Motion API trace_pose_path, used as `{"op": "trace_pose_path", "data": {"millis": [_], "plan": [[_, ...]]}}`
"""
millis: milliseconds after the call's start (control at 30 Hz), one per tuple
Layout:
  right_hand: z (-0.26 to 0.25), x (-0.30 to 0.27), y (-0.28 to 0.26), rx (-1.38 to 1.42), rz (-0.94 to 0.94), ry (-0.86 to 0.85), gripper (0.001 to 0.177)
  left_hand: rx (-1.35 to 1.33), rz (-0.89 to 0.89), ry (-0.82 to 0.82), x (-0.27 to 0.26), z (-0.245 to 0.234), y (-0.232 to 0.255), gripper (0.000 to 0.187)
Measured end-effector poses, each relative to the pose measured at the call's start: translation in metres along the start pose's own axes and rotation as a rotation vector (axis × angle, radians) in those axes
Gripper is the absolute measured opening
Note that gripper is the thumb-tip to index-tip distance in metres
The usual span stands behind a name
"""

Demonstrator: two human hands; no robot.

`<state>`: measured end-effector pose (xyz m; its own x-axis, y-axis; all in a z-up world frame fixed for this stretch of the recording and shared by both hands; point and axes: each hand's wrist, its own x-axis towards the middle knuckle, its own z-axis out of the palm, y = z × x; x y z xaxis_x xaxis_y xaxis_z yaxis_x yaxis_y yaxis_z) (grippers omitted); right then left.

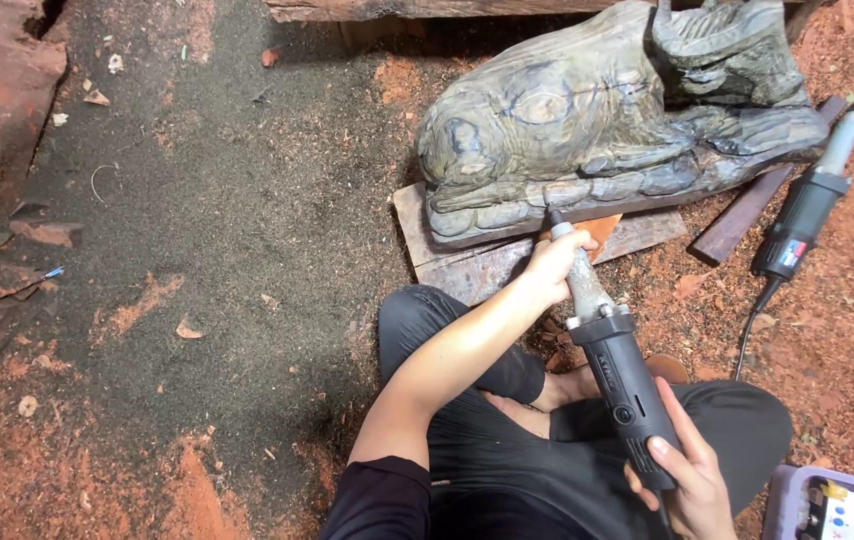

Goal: Power carving details into a wooden water buffalo sculpture using a rotary tool

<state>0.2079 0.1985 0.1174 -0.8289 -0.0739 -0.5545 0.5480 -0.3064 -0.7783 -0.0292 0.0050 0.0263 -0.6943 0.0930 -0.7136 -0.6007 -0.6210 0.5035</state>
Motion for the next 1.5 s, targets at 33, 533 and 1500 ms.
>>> {"op": "trace_pose_path", "data": {"millis": [33,533,1500], "plan": [[0.001,0.0,-0.001,-0.001,0.003,-0.001,0.082,-0.002,-0.001,0.002,0.001,-0.001,0.0,0.035],[-0.013,0.01,-0.007,-0.099,-0.012,-0.016,0.084,-0.105,-0.001,-0.07,0.01,-0.015,-0.005,0.032],[0.004,0.01,-0.034,-0.179,-0.005,-0.007,0.083,-0.062,-0.076,-0.075,-0.002,0.0,0.021,0.026]]}}
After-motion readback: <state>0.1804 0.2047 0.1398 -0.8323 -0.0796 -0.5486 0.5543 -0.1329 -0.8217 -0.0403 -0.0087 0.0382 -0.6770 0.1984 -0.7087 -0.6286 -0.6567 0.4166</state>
